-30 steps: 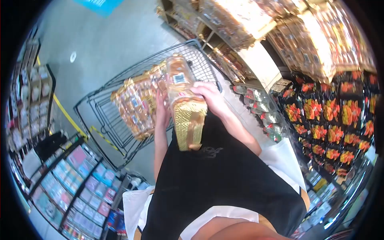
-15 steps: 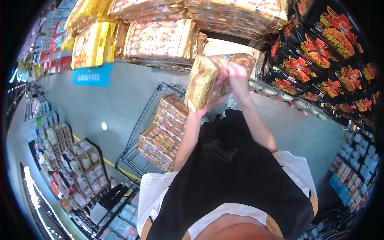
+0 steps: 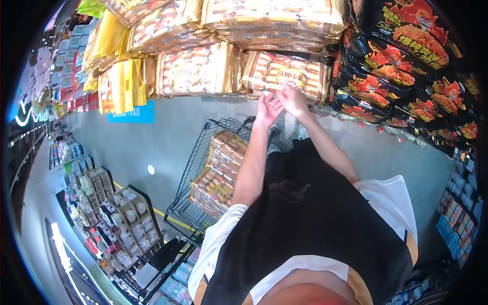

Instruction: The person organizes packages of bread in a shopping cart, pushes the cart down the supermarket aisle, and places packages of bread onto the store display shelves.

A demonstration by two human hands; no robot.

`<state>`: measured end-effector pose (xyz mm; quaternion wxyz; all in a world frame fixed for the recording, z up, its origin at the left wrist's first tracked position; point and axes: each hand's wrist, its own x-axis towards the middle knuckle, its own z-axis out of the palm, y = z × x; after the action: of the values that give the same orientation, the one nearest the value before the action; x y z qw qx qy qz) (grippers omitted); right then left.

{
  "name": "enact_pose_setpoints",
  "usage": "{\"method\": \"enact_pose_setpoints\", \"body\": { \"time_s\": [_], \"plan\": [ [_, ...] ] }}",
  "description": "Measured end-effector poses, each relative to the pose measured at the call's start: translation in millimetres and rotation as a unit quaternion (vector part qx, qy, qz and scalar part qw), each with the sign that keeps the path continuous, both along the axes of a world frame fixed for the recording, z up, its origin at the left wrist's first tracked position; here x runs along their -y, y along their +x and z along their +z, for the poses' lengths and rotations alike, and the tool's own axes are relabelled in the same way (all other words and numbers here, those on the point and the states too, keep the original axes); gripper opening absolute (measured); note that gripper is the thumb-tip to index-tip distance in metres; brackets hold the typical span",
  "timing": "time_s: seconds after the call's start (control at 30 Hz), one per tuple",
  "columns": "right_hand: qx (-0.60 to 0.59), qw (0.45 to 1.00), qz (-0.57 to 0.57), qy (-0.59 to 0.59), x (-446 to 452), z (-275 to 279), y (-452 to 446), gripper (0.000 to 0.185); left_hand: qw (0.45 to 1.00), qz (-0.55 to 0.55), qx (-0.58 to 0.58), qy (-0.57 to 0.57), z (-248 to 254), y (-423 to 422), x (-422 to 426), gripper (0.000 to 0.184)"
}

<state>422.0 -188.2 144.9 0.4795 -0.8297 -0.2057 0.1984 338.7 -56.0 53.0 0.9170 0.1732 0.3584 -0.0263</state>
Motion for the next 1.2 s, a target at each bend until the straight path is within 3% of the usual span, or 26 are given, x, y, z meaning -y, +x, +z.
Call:
{"method": "enact_pose_setpoints", "body": {
  "time_s": [0.03, 0.13, 0.23, 0.43, 0.53, 0.63, 0.7, 0.77, 0.87, 0.93, 1.07, 1.1, 1.2],
  "plan": [
    [-0.059, 0.997, 0.029, -0.044, 19, 13, -5, 0.023, 0.997, -0.023, -0.035, 0.068, 3, 4, 4, 0.053],
    [-0.023, 0.995, -0.073, -0.067, 61, -70, -34, 0.029, 0.989, -0.04, -0.08, 0.116, 21, 16, 18, 0.055],
    [0.06, 0.986, -0.11, -0.109, 75, -92, -23, 0.038, 0.984, -0.079, -0.09, 0.131, 1, 31, 8, 0.056],
    [0.073, 0.971, -0.119, -0.193, 57, -137, -9, 0.045, 0.972, -0.158, -0.098, 0.145, 4, 38, -6, 0.056],
    [0.077, 0.952, -0.042, -0.295, 55, -122, -13, 0.043, 0.938, -0.229, -0.126, 0.229, -11, 14, -12, 0.05],
    [0.14, 0.963, 0.021, -0.229, 29, -53, -1, 0.044, 0.922, -0.135, -0.154, 0.328, 8, -9, -11, 0.038],
    [0.15, 0.981, 0.046, -0.114, -7, -49, 4, 0.051, 0.914, -0.082, -0.157, 0.365, 14, -30, -12, 0.034],
    [0.211, 0.966, 0.112, -0.096, -45, -48, 14, 0.055, 0.913, -0.094, -0.146, 0.369, 22, -46, -16, 0.035],
    [0.309, 0.93, 0.167, -0.11, -87, -58, 24, 0.059, 0.909, -0.137, -0.157, 0.362, 19, -95, -24, 0.034],
    [0.295, 0.927, 0.199, -0.113, -99, -78, 31, 0.058, 0.903, -0.167, -0.179, 0.353, 16, -141, -24, 0.033],
    [0.292, 0.873, 0.302, -0.249, -89, -119, 25, 0.052, 0.893, -0.094, -0.33, 0.29, 11, -251, -4, 0.032],
    [0.307, 0.874, 0.295, -0.235, -86, -131, 20, 0.05, 0.887, -0.076, -0.357, 0.283, 6, -283, 7, 0.031],
    [0.263, 0.881, 0.298, -0.257, -92, -109, 17, 0.05, 0.875, -0.037, -0.416, 0.243, 7, -352, 39, 0.031]
  ]
}}
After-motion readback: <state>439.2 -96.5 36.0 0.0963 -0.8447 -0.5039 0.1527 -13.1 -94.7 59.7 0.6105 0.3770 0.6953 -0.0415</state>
